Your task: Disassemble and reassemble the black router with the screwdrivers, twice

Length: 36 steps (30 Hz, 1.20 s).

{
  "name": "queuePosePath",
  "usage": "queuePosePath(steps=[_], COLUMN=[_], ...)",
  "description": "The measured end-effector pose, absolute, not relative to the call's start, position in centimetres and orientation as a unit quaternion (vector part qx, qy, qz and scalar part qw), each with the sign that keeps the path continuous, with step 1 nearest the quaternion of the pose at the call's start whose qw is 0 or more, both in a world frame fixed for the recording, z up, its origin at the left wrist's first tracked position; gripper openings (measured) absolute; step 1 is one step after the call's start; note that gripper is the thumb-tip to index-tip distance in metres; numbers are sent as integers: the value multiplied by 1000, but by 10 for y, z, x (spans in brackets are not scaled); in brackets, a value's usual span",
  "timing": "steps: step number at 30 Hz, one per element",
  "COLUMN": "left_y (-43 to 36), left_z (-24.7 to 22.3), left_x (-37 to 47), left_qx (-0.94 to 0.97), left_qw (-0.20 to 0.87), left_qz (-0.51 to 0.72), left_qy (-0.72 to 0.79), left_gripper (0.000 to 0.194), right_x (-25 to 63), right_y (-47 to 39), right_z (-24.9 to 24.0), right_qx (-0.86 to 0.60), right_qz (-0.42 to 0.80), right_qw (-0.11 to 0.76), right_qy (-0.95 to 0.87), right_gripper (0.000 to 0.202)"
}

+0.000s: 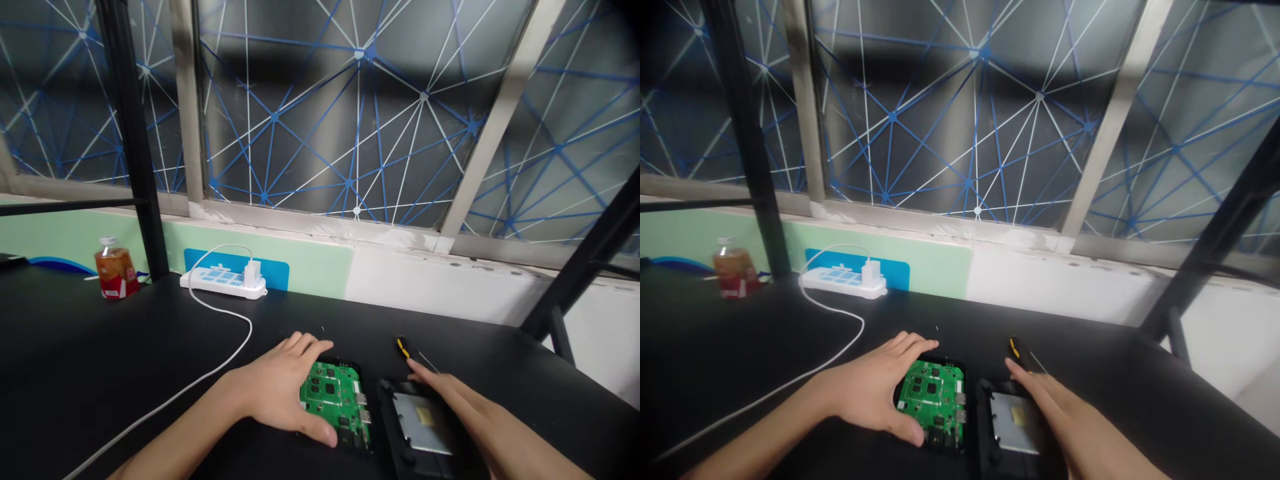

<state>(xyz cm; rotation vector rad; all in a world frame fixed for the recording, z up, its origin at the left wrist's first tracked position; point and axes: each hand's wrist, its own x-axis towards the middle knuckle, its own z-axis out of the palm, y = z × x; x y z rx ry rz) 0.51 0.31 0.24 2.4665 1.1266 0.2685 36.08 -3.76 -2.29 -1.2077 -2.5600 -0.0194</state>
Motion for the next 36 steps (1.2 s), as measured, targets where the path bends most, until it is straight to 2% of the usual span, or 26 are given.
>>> queuePosePath(steps=[4, 7, 14, 25, 30, 36], left_y=[1, 1, 5, 8, 10, 12], left_z=[1, -2, -6, -6, -8, -7], left_x=[6, 7, 9, 7, 6, 4], left_qx=[890, 894, 899, 901, 906, 901], left_qw=[200, 181, 98, 19, -13, -10], left_qz=[149, 190, 264, 271, 264, 291], left_qy=[382, 363, 336, 338, 331, 322], left_gripper=[114, 118, 122, 120, 117, 114], right_x=[330, 306, 263, 232, 236, 251], right_y=[-35, -27, -11, -6, -4, 1], right_z=[5, 14, 10, -5, -14, -12], right_qx=[-409, -388, -380, -359, -360, -352], right_qz=[-39, -83, -144, -225, -214, -145], right_qw=[168, 192, 208, 251, 262, 264], right_qy=[-896, -897, -890, -870, -869, -886], right_gripper=[121, 116, 116, 109, 109, 105])
